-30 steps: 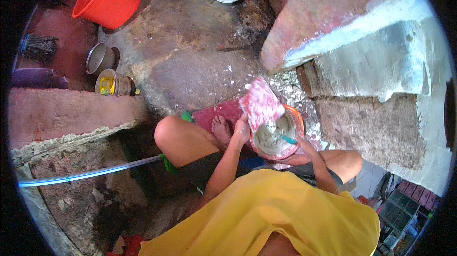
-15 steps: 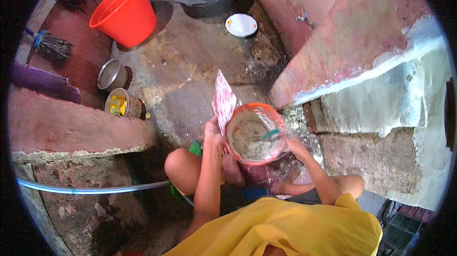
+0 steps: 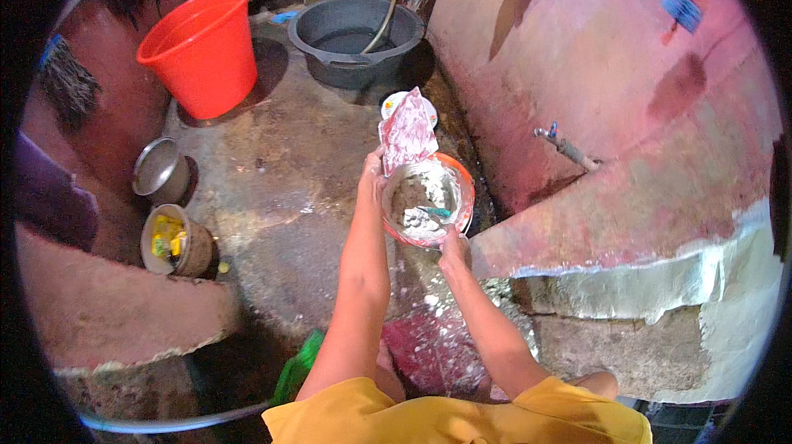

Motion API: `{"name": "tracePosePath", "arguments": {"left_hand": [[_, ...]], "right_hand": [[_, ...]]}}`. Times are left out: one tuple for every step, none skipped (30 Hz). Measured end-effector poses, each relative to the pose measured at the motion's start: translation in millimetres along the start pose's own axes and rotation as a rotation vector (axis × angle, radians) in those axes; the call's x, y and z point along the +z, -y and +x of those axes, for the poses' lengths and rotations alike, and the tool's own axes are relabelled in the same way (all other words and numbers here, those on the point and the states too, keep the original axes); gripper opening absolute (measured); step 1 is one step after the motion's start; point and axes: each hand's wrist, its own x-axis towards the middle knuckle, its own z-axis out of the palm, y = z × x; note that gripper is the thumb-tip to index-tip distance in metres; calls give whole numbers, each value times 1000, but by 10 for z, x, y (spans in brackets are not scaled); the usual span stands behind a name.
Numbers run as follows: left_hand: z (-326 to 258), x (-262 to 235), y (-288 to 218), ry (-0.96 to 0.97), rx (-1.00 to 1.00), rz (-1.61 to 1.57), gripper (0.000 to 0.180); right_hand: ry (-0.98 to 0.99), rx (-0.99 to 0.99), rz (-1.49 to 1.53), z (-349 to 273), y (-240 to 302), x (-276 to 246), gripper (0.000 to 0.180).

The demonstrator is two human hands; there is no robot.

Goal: The person mixes plaster in a small orange bucket using a spatula, periodically scraping material from a red hawk into the bucket and adding water from a nearby faucet.

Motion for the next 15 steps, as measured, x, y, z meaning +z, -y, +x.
{"name": "tracePosePath", "arguments": {"left_hand": [[106, 28, 97, 3, 10, -52, 30], [211, 54, 168, 5, 20, -102, 30], [284, 53, 224, -17, 25, -118, 32], [354, 60, 287, 0, 38, -160, 31], [421, 71, 350, 17, 49, -203, 31], [452, 238, 476, 47, 34, -256, 30], [366, 464, 559, -13, -52, -225, 33], [461, 306, 530, 8, -35, -268, 33], [619, 56, 447, 36, -11, -312, 34], [724, -118, 400, 63, 6, -356, 34], [762, -182, 386, 32, 32, -349, 34], [767, -229, 345, -2, 61, -337, 34], [735, -264, 327, -38, 89, -332, 35], [693, -251, 317, 18, 75, -321, 35], [653, -147, 305, 87, 59, -316, 36]], "right_hand": [[-36, 42, 17, 138, 38, 42, 38], [7, 37, 114, 270, 73, 42, 45], [50, 37, 214, 362, 138, 62, 52], [18, 36, 226, 514, 144, 84, 50], [-14, 33, 241, 654, 160, 93, 48], [-75, 20, 258, 864, 193, -8, 47], [-38, 8, 227, 963, 257, -163, 51], [-65, -131, 94, 869, 343, -91, 52], [-88, -276, -37, 734, 452, 20, 52], [-115, -418, -171, 578, 564, 73, 53], [-157, -743, -474, 361, 706, 59, 52], [-189, -1060, -781, 48, 903, 49, 51], [-72, -1185, -581, -403, 1273, 41, 50], [43, -1297, -372, -764, 1673, 46, 49], [-231, -1488, -416, -904, 2005, -9, 46]]}}
